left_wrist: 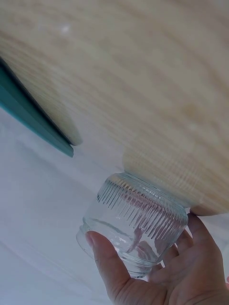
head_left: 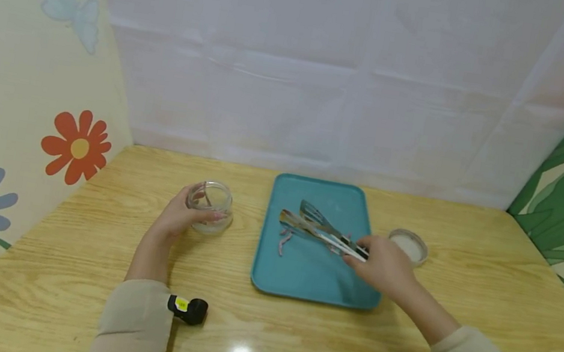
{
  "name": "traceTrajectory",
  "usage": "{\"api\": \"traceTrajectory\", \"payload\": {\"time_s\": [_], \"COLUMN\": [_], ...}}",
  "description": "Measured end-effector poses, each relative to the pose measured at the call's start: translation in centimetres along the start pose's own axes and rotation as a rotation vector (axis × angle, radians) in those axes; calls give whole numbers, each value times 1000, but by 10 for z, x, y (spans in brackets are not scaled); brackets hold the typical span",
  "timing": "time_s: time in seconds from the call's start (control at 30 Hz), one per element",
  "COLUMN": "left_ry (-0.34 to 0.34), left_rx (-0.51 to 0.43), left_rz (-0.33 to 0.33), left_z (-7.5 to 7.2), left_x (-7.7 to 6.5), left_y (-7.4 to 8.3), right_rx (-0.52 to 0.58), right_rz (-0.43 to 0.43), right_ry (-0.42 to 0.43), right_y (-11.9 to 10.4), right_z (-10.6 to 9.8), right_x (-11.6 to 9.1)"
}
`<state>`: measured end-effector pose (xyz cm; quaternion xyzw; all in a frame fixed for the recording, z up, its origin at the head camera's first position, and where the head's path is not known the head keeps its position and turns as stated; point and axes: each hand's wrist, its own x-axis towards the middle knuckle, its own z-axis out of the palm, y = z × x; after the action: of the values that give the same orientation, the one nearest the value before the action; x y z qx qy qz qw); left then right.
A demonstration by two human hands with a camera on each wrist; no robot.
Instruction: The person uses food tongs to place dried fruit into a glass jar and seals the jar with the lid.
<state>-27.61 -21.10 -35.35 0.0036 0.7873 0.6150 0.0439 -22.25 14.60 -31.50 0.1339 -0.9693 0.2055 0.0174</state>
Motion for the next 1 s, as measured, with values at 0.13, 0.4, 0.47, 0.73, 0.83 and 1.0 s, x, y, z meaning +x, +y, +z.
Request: {"api": "traceTrajectory", "payload": {"time_s": [0.13,0.4,0.47,0.73,0.83,1.0], "left_ry": [3,3,3,0,1,6], "left_rx": [7,-3,-7,-12,-13,-7], "left_rz": [11,-12,-15,-16,-15,-18], "left_z": [-1,0,0,0,0,0], "left_x": [3,4,5,4,4,4], "left_y": [-5,-5,-5,-6,-5,-5], "right_rx": [-49,-100,-88,-82,-97,-109], "right_rz": [-3,-42,-38,-8,-17,-58], "right_ry": [-21,-5,-11,-7,4,28], "right_y": [1,2,1,-4,-5,-5], "right_z": [3,10,11,15,17,20], "right_x": [-4,-10,-11,-12,-12,-12]}}
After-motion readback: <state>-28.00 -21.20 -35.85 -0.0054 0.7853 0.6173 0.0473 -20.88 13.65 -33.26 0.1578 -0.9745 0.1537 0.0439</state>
